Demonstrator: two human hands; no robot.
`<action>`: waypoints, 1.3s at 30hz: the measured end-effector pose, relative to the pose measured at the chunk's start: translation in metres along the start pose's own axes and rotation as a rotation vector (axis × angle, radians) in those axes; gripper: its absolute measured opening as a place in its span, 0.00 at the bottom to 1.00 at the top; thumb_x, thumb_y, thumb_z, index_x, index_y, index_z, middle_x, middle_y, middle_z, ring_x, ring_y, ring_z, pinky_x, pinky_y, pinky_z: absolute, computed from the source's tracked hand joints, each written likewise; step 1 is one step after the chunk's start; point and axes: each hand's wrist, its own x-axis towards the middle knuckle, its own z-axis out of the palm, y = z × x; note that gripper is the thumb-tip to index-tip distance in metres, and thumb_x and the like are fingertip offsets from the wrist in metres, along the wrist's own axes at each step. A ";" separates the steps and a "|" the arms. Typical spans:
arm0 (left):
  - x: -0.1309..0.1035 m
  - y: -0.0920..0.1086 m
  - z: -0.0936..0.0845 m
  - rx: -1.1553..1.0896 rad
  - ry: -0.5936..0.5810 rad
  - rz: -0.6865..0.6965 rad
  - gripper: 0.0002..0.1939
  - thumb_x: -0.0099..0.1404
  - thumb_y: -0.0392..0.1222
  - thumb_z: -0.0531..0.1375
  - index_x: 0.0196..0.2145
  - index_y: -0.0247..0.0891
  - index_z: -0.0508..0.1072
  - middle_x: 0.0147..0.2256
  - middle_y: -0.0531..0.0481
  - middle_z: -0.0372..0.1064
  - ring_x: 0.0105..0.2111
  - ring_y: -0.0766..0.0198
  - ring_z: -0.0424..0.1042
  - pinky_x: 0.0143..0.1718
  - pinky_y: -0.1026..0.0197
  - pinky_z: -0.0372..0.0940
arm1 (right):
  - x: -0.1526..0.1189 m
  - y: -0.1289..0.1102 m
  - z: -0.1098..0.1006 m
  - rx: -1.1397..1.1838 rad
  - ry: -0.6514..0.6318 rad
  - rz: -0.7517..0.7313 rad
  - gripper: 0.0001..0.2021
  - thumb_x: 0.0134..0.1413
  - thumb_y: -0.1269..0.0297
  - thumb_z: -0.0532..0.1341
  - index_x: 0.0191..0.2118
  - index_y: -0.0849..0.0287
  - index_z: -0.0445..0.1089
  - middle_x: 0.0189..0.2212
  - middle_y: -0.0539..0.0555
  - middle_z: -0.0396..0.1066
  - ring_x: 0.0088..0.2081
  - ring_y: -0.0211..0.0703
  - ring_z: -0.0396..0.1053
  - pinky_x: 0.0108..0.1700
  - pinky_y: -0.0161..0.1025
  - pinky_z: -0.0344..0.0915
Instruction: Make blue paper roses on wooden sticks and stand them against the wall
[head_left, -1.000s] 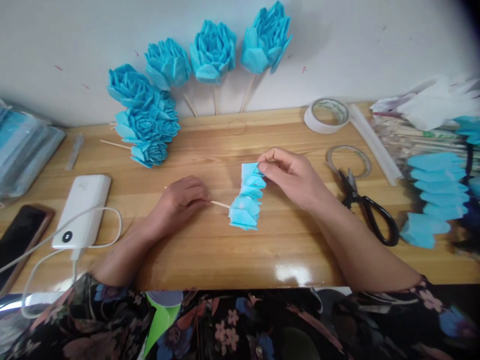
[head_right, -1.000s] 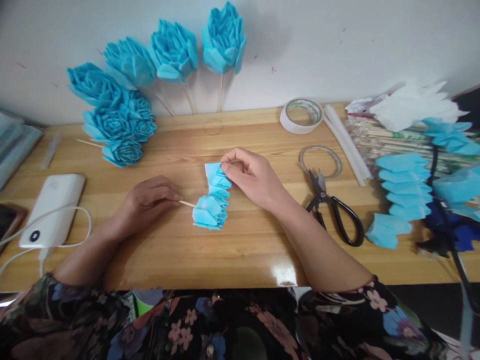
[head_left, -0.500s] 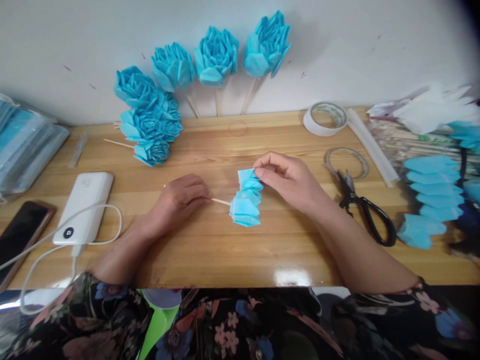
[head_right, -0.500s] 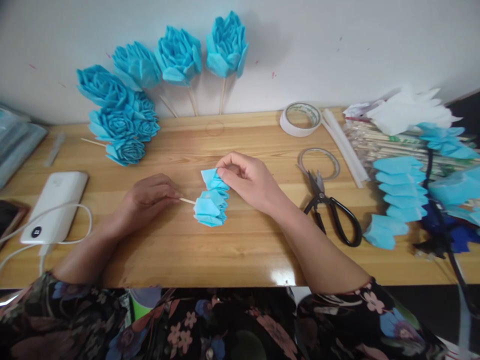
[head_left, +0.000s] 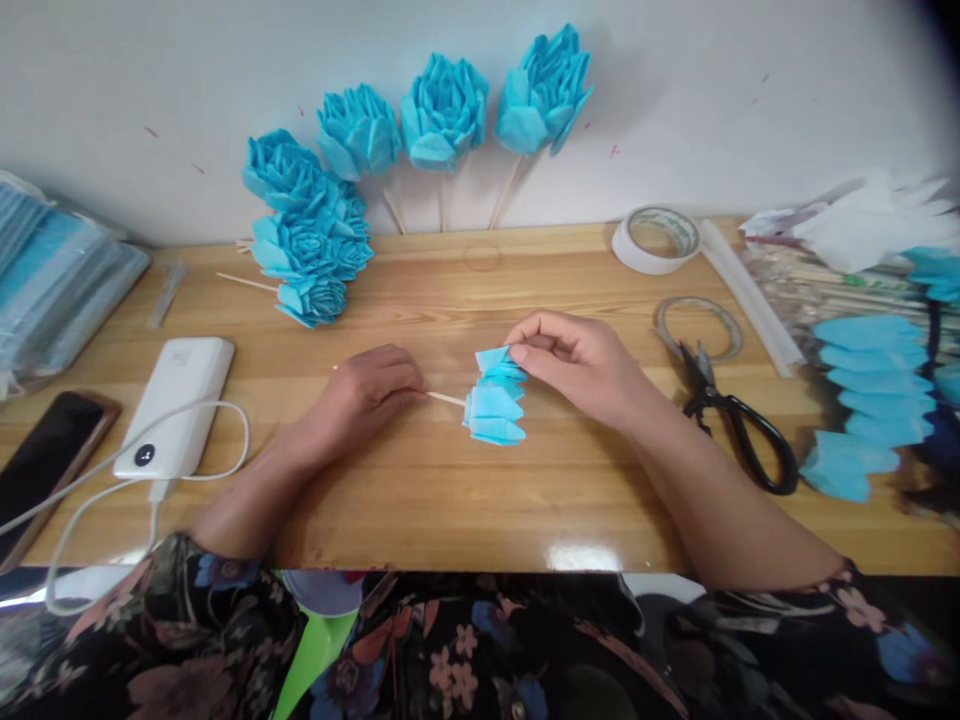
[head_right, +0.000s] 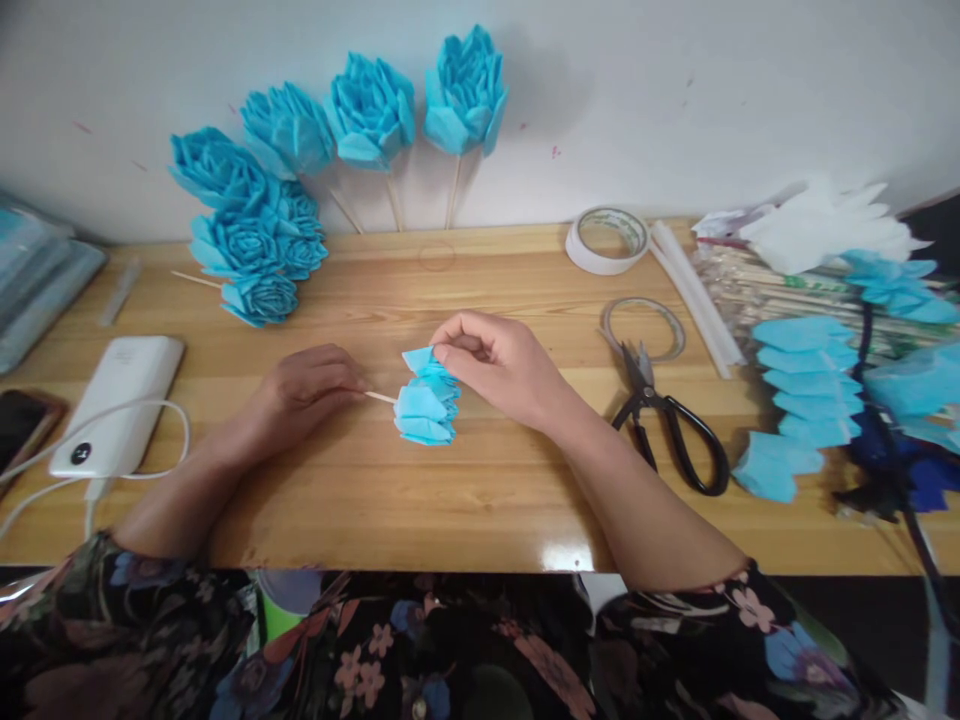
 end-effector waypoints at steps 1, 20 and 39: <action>0.000 0.000 0.000 -0.002 -0.001 -0.002 0.09 0.73 0.37 0.57 0.34 0.36 0.74 0.33 0.46 0.73 0.35 0.61 0.71 0.36 0.61 0.65 | 0.000 0.000 0.000 -0.004 -0.001 0.002 0.07 0.55 0.60 0.63 0.32 0.58 0.72 0.26 0.49 0.69 0.28 0.37 0.64 0.31 0.36 0.60; -0.002 -0.003 0.001 -0.005 0.005 -0.046 0.11 0.73 0.39 0.56 0.35 0.36 0.75 0.32 0.46 0.73 0.35 0.61 0.71 0.37 0.61 0.65 | -0.002 0.002 0.002 -0.033 -0.010 -0.010 0.07 0.55 0.60 0.64 0.32 0.57 0.73 0.26 0.49 0.70 0.29 0.37 0.65 0.31 0.36 0.62; 0.003 -0.008 0.012 0.030 0.089 -0.029 0.12 0.71 0.43 0.60 0.31 0.35 0.76 0.31 0.45 0.73 0.34 0.60 0.70 0.37 0.58 0.63 | 0.001 0.006 0.002 -0.045 -0.021 -0.023 0.07 0.55 0.59 0.64 0.32 0.58 0.73 0.26 0.49 0.71 0.28 0.37 0.64 0.31 0.36 0.60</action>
